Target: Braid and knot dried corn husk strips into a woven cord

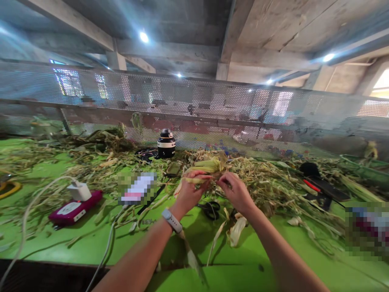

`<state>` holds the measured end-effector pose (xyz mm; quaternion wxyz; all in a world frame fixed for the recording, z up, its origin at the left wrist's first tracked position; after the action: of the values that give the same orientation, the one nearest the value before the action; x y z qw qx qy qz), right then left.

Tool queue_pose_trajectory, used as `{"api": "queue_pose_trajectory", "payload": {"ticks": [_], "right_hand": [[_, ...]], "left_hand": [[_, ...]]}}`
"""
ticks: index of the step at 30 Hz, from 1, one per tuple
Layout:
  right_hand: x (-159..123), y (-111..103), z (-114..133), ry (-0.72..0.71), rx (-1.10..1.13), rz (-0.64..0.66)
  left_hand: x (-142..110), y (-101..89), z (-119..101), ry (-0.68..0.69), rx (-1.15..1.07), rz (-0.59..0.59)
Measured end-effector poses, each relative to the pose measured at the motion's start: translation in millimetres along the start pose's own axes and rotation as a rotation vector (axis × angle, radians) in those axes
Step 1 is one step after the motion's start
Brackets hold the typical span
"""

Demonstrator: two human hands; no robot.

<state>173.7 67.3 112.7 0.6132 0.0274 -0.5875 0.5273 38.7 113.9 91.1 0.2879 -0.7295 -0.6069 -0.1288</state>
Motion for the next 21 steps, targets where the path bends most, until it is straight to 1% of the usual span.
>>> {"api": "queue_pose_trajectory", "payload": {"ticks": [1,2,3,4,5,7,9,11,12,13,17,19,21], "right_hand": [[0.2,-0.7,3.1,-0.034,-0.043,0.0],[0.4,-1.4,5.9,-0.063,-0.083,0.001],[0.4,-2.2,8.0,-0.087,-0.117,-0.001],[0.4,-3.1,9.3,-0.102,-0.144,-0.004],[0.5,-4.1,9.8,-0.111,-0.161,-0.006],[1.0,-6.3,9.8,-0.118,-0.167,-0.012],[1.6,-7.7,10.7,-0.135,-0.148,-0.013],[1.9,-7.4,12.2,-0.155,-0.122,-0.006],[1.9,-6.4,12.9,-0.163,-0.11,0.003],[1.7,-4.9,13.5,-0.169,-0.098,0.015],[0.7,2.2,15.4,-0.184,-0.054,0.068],[0.7,3.3,16.6,-0.19,-0.046,0.077],[1.1,3.8,18.5,-0.202,-0.049,0.089]], "left_hand": [[-0.9,-4.0,-3.0,0.019,0.033,-0.033],[-1.7,-6.6,-5.1,0.02,0.029,-0.04],[-2.2,-7.7,-6.7,0.009,-0.019,-0.021],[-2.3,-7.8,-6.0,-0.028,-0.115,0.017],[-2.1,-7.3,-3.0,-0.092,-0.227,0.057],[-1.8,-8.1,5.3,-0.233,-0.475,0.093],[-4.1,1.9,17.5,-0.423,-0.673,0.178],[-10.1,17.2,27.9,-0.596,-0.736,0.284],[-12.0,22.0,31.1,-0.633,-0.705,0.314],[-11.6,23.7,32.1,-0.62,-0.643,0.318],[-6.5,29.4,28.8,-0.414,-0.315,0.338],[-4.4,28.6,31.5,-0.339,-0.171,0.311],[-2.5,25.2,31.0,-0.258,-0.083,0.272]]}}
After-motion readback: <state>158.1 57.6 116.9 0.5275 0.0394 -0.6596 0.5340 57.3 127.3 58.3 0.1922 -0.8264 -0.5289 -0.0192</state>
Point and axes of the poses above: each hand's wrist, its own x-axis towards the middle knuckle, its own y-axis out of the palm, z = x × y, the point moved 10 cm from there along x, towards the middle knuckle, and after that the axes turned 9 degrees about -y, right-handed, at the moved point
